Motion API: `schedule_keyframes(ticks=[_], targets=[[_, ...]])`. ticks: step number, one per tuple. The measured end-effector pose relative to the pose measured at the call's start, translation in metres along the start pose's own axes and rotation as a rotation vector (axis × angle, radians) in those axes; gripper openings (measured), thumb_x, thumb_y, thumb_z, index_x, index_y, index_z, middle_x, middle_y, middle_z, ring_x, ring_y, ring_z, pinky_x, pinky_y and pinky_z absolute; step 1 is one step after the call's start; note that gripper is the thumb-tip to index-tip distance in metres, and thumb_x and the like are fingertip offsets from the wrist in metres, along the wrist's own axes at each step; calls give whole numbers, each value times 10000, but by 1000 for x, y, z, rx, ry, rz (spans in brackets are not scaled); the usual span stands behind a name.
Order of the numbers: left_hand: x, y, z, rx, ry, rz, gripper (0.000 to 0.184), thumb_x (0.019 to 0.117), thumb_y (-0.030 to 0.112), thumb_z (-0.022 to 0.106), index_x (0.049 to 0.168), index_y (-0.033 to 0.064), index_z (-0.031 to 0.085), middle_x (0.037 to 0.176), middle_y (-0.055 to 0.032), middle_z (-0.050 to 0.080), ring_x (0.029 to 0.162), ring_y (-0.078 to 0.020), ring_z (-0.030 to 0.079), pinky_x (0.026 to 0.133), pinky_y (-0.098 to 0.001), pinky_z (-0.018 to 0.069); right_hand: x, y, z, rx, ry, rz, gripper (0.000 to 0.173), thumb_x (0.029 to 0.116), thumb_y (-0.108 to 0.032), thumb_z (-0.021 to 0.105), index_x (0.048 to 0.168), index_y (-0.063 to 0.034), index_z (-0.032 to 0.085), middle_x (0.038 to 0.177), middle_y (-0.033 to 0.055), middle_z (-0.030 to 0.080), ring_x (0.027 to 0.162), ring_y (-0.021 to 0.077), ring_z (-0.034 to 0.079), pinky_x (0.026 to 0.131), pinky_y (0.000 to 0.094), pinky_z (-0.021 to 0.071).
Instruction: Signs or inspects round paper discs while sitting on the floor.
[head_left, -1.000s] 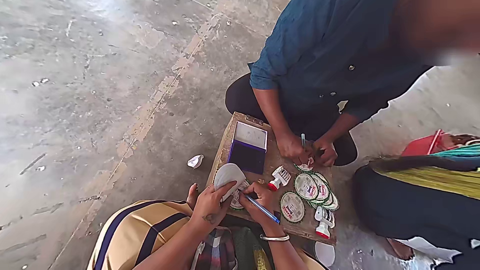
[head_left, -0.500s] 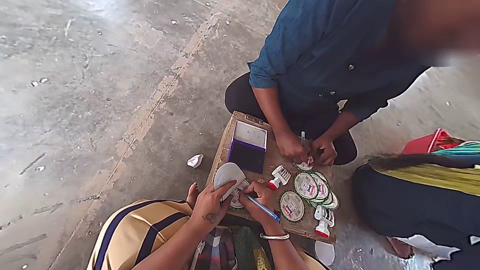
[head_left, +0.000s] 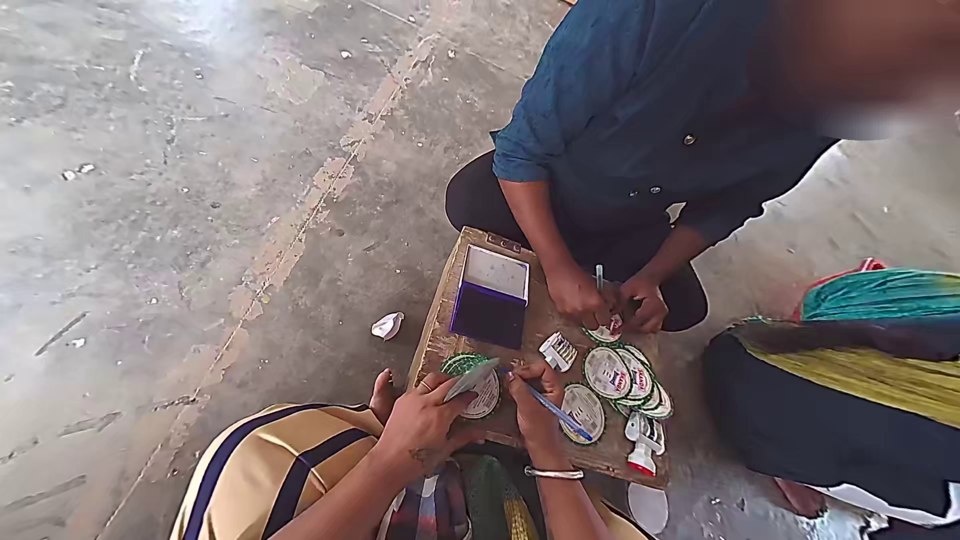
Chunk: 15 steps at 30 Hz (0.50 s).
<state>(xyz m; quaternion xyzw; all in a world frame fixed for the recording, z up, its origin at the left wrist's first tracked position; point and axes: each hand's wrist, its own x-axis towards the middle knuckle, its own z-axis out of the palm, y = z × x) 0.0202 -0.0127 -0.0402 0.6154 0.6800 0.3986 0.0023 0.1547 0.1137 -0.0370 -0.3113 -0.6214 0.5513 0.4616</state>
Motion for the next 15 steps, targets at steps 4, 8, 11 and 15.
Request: schedule_keyframes(ticks=[4,8,11,15], targets=[[1,1,3,43,31,16,215,900,381,659,861,204,775,988,15,770,952,-186,714,754,-388,527,0,0,-2,47,28,30,263,798,58,620,790,-204,636,753,-136,691,655,-63,624,607,124,525],[3,3,2,-29,18,-90,206,904,288,638,827,177,793,912,0,777,920,-216,740,741,-441,563,1,-1,-3,93,34,59,252,808,51,620,791,-200,631,729,-123,691,613,-54,612,568,121,502],[6,4,-3,-151,-45,-220,156,862,237,698,818,138,810,908,-36,790,960,-287,747,780,-549,547,0,-4,-3,133,47,71,234,810,51,632,789,-182,634,706,-99,695,586,-44,611,544,124,498],[7,0,-5,-271,-75,-321,157,824,256,759,795,108,803,842,-64,778,888,-301,745,809,-602,512,-2,-2,-6,150,42,52,218,804,30,658,786,-187,646,700,-93,688,581,-48,600,543,119,492]])
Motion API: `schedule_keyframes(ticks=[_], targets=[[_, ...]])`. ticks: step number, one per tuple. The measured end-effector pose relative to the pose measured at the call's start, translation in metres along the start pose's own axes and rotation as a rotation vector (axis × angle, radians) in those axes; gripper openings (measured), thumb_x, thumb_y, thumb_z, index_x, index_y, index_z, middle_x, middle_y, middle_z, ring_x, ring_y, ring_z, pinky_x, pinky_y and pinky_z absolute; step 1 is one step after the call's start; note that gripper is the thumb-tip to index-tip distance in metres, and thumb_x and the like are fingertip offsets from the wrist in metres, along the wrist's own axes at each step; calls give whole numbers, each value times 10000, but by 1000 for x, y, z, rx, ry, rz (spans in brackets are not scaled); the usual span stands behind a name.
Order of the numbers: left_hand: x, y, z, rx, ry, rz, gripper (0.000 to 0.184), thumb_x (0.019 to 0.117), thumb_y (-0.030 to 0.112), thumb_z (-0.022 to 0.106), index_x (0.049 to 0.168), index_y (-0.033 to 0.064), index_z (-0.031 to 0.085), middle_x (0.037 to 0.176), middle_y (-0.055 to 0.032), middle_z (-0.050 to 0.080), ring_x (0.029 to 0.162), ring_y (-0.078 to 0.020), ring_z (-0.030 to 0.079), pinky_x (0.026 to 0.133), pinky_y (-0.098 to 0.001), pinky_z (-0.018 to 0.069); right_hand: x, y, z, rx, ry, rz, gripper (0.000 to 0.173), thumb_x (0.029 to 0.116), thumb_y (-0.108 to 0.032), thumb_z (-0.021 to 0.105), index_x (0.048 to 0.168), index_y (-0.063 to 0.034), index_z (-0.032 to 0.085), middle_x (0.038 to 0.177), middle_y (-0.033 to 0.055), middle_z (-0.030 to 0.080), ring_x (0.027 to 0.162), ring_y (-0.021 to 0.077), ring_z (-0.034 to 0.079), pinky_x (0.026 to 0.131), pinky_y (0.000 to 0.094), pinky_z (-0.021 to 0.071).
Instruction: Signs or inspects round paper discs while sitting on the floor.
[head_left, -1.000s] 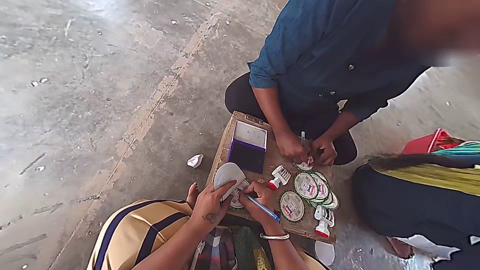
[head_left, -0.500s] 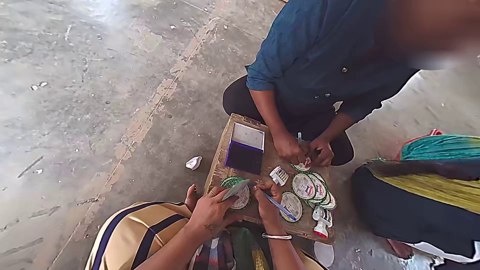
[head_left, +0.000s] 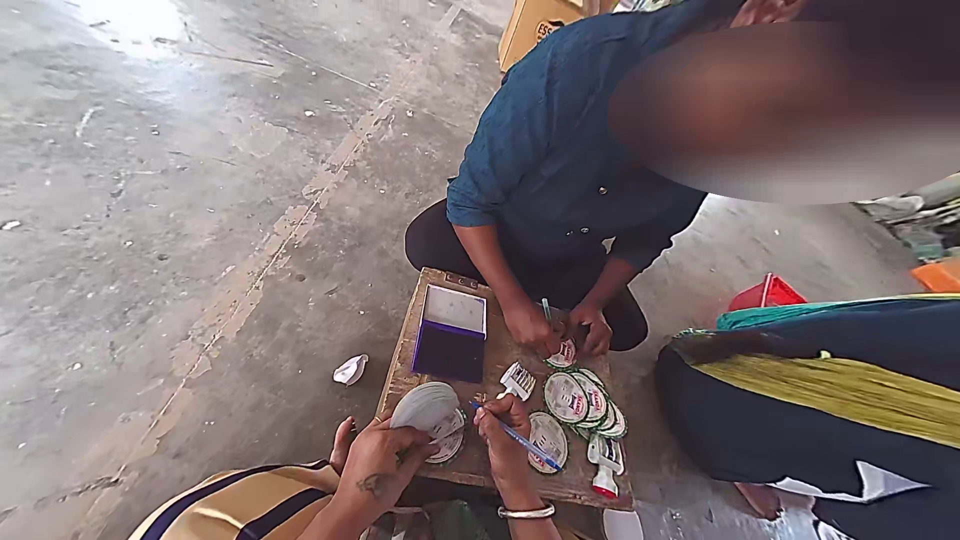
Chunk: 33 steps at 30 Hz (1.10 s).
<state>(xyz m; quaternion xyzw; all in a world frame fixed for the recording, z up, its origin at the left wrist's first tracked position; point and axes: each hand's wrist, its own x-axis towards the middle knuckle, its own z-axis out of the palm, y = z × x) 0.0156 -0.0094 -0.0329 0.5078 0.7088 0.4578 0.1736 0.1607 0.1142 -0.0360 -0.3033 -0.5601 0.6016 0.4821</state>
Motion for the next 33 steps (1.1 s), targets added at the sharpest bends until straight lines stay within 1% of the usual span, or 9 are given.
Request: schedule_keyframes(ticks=[4,9,13,16,19,22,25,27,33], targets=[[2,-3,-1,-53,11,-53,170,768,264,803,763,94,792,762,-50,759,776,-227,741,774,-506,552,-2,-1,0,9,13,5,225,805,40,656,781,-183,634,693,-87,686,571,-50,596,535,113,485],[6,2,-10,-105,-99,-169,230,718,262,871,748,53,780,739,-88,742,759,-249,720,785,-522,530,-4,0,0,-23,30,3,209,806,27,654,791,-180,636,715,-87,687,584,-51,596,535,113,483],[10,3,-11,-108,-91,-237,300,801,300,832,780,25,713,706,-102,673,708,-242,668,720,-491,508,-7,-2,-2,-56,-46,20,199,818,30,672,852,-165,647,776,-87,687,583,-57,574,527,114,482],[8,-1,-3,-80,22,-171,307,905,311,703,834,18,643,650,-83,613,620,-217,624,630,-443,489,-11,-3,-3,-148,-134,20,176,804,-16,705,886,-162,651,839,-102,698,630,-68,592,552,110,499],[4,-1,0,-43,79,-113,240,955,240,637,914,4,640,666,-108,628,627,-255,641,675,-484,483,-15,-4,-1,-262,-225,-30,139,794,-46,696,868,-149,639,835,-120,686,729,-81,622,648,107,523],[3,1,-1,-52,71,-104,218,992,214,595,963,7,655,699,-108,640,655,-253,646,714,-480,483,-16,-2,3,-332,-265,-69,128,770,-31,687,834,-120,622,799,-118,666,715,-94,607,648,97,514],[3,1,-2,-61,79,-68,207,970,203,624,919,6,666,706,-110,656,662,-244,665,682,-450,510,-15,1,3,-327,-260,-99,148,775,-42,700,836,-152,621,816,-136,675,747,-100,622,670,94,525],[4,0,-3,-90,60,-84,212,958,205,646,885,7,658,697,-104,643,660,-228,647,708,-444,488,-15,1,4,-323,-259,-97,155,768,-33,690,828,-157,619,810,-137,677,742,-100,621,664,92,521],[4,-1,-1,-122,88,-143,229,945,233,671,884,13,652,669,-76,639,633,-180,623,703,-411,452,-16,-1,6,-403,-269,-80,119,759,-26,680,800,-107,605,765,-109,656,691,-103,595,629,82,495]])
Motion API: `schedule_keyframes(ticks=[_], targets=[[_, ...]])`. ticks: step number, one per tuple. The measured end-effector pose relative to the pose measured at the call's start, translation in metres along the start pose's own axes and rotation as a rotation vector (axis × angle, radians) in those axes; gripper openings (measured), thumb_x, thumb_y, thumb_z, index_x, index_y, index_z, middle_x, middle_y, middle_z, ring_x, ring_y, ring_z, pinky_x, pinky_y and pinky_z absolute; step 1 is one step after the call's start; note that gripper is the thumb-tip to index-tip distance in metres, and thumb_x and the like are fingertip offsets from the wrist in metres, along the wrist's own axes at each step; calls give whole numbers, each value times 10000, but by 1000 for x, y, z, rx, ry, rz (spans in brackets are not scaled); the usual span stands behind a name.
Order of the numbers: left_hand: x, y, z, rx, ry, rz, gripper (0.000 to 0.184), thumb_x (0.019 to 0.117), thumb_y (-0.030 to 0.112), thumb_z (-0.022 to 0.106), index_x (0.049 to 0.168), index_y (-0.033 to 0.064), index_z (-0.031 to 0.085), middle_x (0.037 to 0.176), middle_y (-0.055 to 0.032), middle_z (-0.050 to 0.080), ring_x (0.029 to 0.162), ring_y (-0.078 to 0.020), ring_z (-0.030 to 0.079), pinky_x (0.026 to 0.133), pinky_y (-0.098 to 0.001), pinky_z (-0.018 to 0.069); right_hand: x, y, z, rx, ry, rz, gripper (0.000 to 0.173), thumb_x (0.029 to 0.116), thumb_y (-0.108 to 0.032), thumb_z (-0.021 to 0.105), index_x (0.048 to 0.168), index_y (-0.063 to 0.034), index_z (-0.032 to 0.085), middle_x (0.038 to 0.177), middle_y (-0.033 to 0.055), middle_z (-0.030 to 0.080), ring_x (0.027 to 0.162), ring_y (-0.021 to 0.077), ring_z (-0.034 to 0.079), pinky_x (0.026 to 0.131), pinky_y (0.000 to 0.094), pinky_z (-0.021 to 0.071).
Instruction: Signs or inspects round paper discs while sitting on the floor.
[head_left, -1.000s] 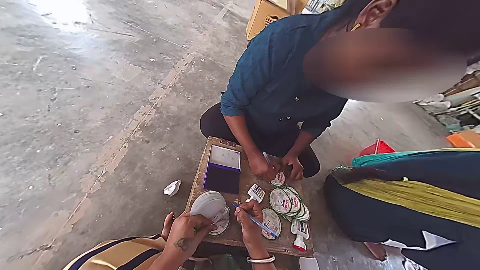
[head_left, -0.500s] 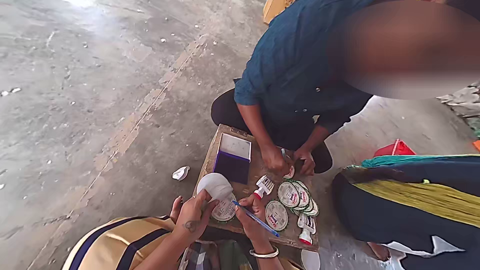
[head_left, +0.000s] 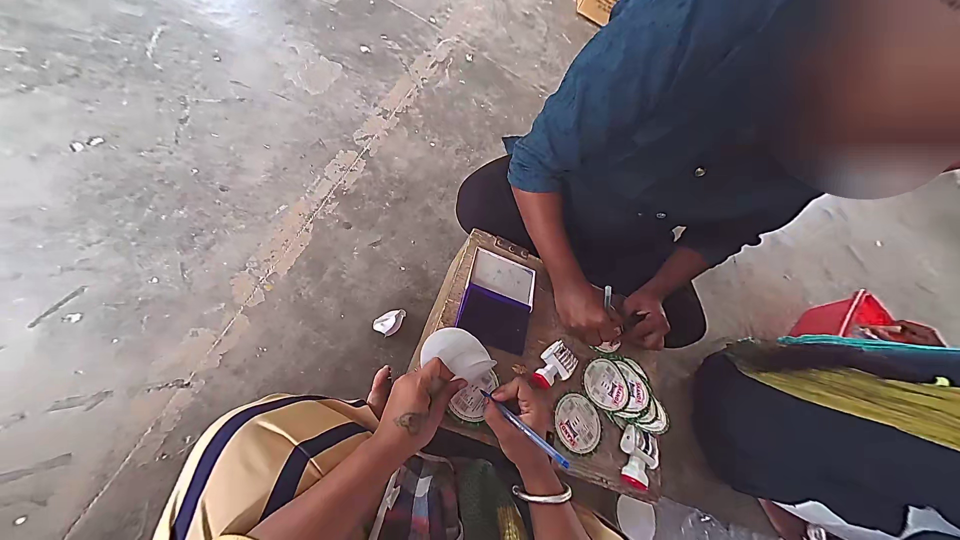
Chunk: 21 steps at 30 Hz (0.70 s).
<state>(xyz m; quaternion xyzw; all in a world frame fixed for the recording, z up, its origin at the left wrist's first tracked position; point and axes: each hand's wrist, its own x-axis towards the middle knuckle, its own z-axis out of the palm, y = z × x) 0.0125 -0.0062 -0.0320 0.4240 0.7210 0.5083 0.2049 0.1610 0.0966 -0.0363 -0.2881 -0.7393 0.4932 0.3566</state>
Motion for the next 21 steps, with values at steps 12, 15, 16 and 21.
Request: schedule_keyframes(ticks=[12,15,16,21], targets=[[-3,-3,3,130,43,204,390,913,-22,527,1197,129,745,1000,-130,775,833,-342,748,709,-547,545,9,3,-3,-192,-104,0,111,758,-88,696,713,-69,596,645,-60,605,577,-79,537,544,100,437],[-4,4,1,183,0,163,363,929,-4,529,1179,121,759,984,-147,770,866,-369,746,754,-597,521,10,4,-2,-204,-92,-19,159,762,-84,688,688,-85,548,631,-60,585,574,-69,529,541,108,424],[-4,3,1,194,-3,164,318,956,55,543,1185,116,754,975,-132,771,853,-349,746,766,-590,518,9,5,-1,-216,-72,-29,162,766,-83,688,689,-81,546,625,-59,577,568,-70,523,536,104,421],[-4,2,0,163,-46,152,330,882,149,721,1207,97,742,1044,-137,774,902,-365,747,792,-611,517,9,5,-2,-203,-93,-27,133,758,-77,685,690,-58,572,636,-40,596,578,-64,533,541,108,426]])
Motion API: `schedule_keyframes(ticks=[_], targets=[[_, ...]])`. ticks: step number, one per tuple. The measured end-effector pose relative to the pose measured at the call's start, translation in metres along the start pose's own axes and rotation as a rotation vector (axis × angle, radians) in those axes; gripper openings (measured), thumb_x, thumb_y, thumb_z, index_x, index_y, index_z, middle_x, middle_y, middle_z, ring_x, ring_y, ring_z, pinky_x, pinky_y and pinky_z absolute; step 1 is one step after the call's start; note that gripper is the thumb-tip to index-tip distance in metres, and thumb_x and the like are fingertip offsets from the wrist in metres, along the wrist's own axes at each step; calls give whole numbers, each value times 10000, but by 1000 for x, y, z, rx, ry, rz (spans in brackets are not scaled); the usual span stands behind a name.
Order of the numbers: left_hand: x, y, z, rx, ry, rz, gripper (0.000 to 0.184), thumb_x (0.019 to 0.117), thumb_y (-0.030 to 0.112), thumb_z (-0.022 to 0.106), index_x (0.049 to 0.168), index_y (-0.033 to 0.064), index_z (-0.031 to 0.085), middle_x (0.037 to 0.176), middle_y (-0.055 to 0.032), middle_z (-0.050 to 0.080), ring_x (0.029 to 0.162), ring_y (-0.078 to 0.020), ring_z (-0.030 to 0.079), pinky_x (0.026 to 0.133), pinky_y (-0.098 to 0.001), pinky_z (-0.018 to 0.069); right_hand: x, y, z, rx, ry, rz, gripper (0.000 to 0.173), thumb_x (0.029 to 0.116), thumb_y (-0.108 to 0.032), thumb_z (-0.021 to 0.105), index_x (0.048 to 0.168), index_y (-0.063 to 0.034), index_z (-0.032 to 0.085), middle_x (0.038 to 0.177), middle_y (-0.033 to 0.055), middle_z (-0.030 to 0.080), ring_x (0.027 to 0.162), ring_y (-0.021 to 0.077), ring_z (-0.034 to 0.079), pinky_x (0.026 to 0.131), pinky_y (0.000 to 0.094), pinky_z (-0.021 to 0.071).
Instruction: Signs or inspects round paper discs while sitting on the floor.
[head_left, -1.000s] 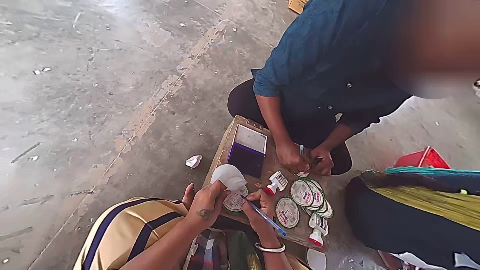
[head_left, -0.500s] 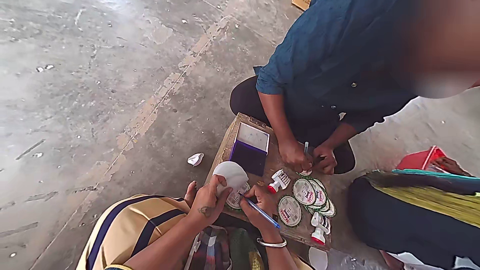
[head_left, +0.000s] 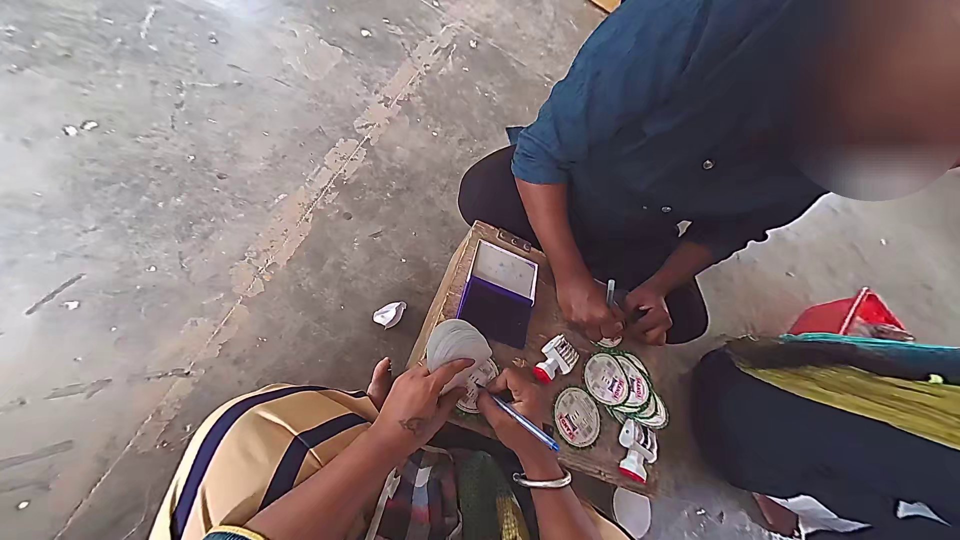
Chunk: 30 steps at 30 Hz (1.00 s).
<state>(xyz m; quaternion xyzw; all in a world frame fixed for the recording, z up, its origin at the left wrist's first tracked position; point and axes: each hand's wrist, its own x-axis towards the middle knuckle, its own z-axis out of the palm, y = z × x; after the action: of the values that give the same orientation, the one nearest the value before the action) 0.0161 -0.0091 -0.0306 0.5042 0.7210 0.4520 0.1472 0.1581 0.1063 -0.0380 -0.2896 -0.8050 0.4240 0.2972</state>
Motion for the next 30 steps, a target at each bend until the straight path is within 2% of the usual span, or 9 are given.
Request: schedule_keyframes(ticks=[4,8,11,21,26,30], targets=[[1,0,0,13,8,-3,327,876,110,708,1201,98,746,1052,-133,776,899,-360,749,776,-586,526,0,0,4,-1,48,-8,143,762,-82,692,689,-55,573,637,-39,603,579,-65,540,546,108,435],[1,0,0,2,10,-6,314,888,98,683,1196,92,745,1032,-137,776,880,-362,747,764,-590,515,-2,-5,3,28,50,6,91,740,-43,699,726,-32,609,689,-28,649,629,-78,584,595,89,475],[1,-1,1,1,15,4,310,891,101,676,1192,92,744,1027,-131,777,872,-350,748,749,-572,525,-1,-4,3,-7,31,30,102,736,-83,720,725,-34,631,658,-31,639,578,-75,555,546,100,447],[2,-2,2,10,21,15,308,884,101,677,1184,108,744,1026,-113,779,878,-337,750,757,-571,523,1,-7,3,-10,34,66,107,747,-81,715,718,-49,618,645,-47,621,553,-76,532,525,100,429],[1,-2,2,3,26,14,315,873,94,684,1180,112,750,1021,-116,778,868,-336,748,746,-566,521,2,-11,3,35,38,75,90,747,-46,718,740,-35,629,700,-44,664,623,-97,578,587,82,469],[2,0,0,-11,-4,-9,327,872,75,697,1195,100,747,1047,-128,777,885,-357,747,768,-588,523,2,-5,4,24,14,54,118,754,-90,737,736,-31,637,705,-25,677,628,-77,586,585,102,468]])
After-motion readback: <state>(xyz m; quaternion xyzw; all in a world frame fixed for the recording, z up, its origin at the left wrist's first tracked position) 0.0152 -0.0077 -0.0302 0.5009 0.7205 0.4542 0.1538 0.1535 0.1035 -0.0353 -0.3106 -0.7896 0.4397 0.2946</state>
